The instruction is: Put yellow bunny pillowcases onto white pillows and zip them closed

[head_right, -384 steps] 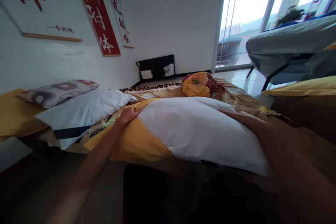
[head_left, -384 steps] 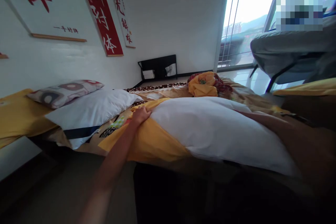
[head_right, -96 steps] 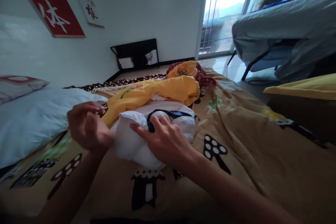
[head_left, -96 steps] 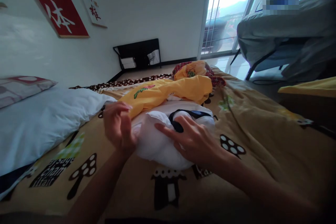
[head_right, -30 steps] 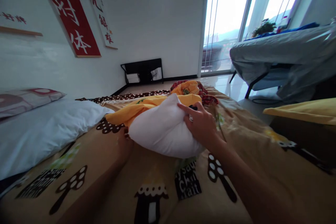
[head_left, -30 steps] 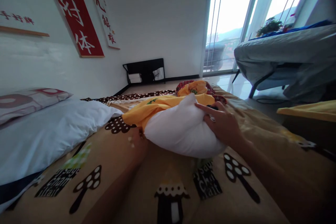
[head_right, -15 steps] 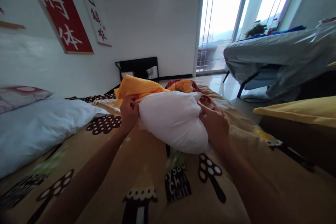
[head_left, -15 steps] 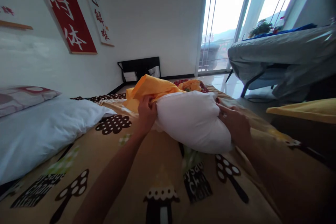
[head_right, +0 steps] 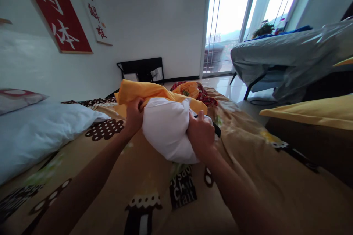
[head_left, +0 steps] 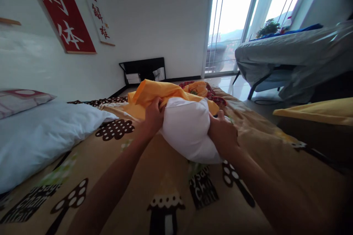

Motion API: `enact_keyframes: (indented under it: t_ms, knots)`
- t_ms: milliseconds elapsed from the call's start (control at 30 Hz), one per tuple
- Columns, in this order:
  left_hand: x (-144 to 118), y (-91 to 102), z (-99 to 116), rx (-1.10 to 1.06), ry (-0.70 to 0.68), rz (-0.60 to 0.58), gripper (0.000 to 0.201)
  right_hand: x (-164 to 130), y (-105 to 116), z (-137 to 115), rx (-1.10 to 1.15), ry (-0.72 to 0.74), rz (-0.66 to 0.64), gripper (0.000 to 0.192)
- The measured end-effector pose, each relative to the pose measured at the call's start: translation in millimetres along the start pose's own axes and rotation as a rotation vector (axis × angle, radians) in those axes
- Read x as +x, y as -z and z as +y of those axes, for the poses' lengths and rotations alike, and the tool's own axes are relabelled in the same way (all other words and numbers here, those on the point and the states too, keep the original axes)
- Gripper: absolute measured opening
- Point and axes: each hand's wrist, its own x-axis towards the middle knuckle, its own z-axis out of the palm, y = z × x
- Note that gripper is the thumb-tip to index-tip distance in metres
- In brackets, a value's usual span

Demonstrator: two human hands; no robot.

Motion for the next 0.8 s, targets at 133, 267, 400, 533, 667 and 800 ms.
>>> enact_keyframes:
  t_ms: [133, 267, 400, 533, 667, 800]
  knots:
    - [10.8, 10.5, 2.0, -0.016, 0.072, -0.234, 0.026, -2.5, 2.1, -16.3, -0.03, 0.12, 0.025, 0.043]
    - [16.3, 19.0, 1.7, -0.032, 0.053, -0.363, 0.031, -5.0, 1.8, -33.5, -0.018, 0.265, 0.061, 0.045]
    - [3.6, 21.2, -6.6, -0.088, 0.052, -0.332, 0.025, -7.6, 4.3, -50.6, 0.01, 0.442, 0.056, 0.047]
    - [-19.4, 28.3, -22.8, -0.123, 0.05, -0.216, 0.025, -4.4, 9.8, -66.1, 0.025, 0.634, 0.011, 0.044]
    - [-35.7, 41.0, -33.7, -0.194, 0.034, -0.204, 0.028, 11.4, 17.0, -78.7, 0.076, 0.704, -0.02, 0.044]
    - [-40.3, 53.3, -34.1, -0.236, 0.078, -0.339, 0.034, 34.2, 19.0, -72.8, 0.088, 0.628, -0.059, 0.042]
